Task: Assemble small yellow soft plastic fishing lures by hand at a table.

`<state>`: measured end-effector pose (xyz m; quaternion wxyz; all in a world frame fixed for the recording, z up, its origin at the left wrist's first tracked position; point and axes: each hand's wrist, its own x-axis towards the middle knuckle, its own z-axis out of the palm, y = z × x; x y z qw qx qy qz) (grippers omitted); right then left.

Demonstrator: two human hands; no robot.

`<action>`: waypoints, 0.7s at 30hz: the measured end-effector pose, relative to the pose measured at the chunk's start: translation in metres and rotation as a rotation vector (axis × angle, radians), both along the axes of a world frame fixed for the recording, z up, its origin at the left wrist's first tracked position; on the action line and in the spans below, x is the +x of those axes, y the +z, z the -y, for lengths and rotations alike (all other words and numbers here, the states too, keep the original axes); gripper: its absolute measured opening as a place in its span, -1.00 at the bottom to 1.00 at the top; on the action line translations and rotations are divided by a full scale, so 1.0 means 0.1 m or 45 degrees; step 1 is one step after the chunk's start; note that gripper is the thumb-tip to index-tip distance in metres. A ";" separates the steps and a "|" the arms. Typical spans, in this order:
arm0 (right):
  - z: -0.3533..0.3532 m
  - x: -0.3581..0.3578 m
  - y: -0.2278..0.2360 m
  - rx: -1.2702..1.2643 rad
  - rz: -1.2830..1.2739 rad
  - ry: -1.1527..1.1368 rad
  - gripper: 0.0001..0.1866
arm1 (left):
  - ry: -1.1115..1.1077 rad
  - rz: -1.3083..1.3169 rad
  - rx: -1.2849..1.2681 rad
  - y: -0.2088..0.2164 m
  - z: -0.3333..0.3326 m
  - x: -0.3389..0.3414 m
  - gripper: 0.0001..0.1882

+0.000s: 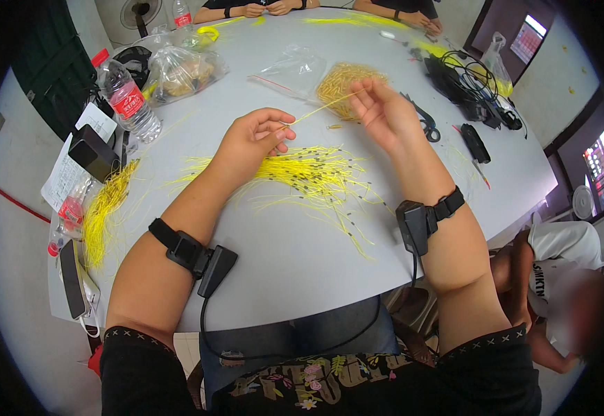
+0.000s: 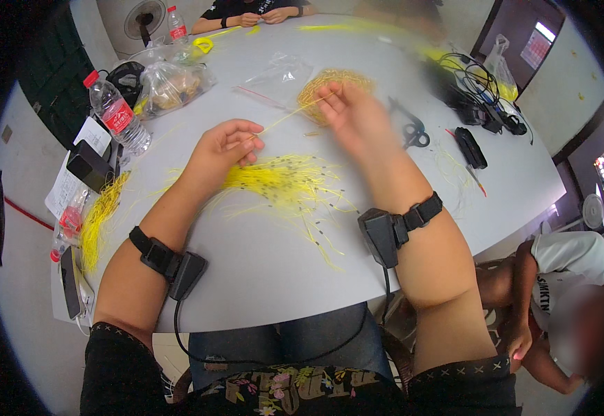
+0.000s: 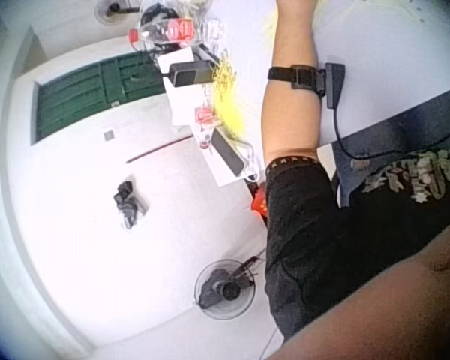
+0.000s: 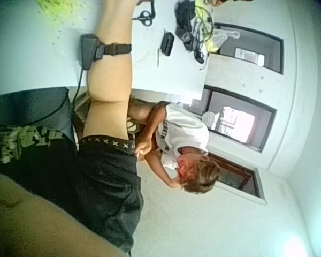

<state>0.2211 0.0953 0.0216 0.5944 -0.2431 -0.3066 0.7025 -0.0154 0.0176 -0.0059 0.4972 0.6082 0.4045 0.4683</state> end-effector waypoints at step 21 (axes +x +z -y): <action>0.34 -0.27 -0.02 0.470 0.755 0.537 -0.84 | 0.250 -0.033 0.093 0.04 0.00 0.03 -0.70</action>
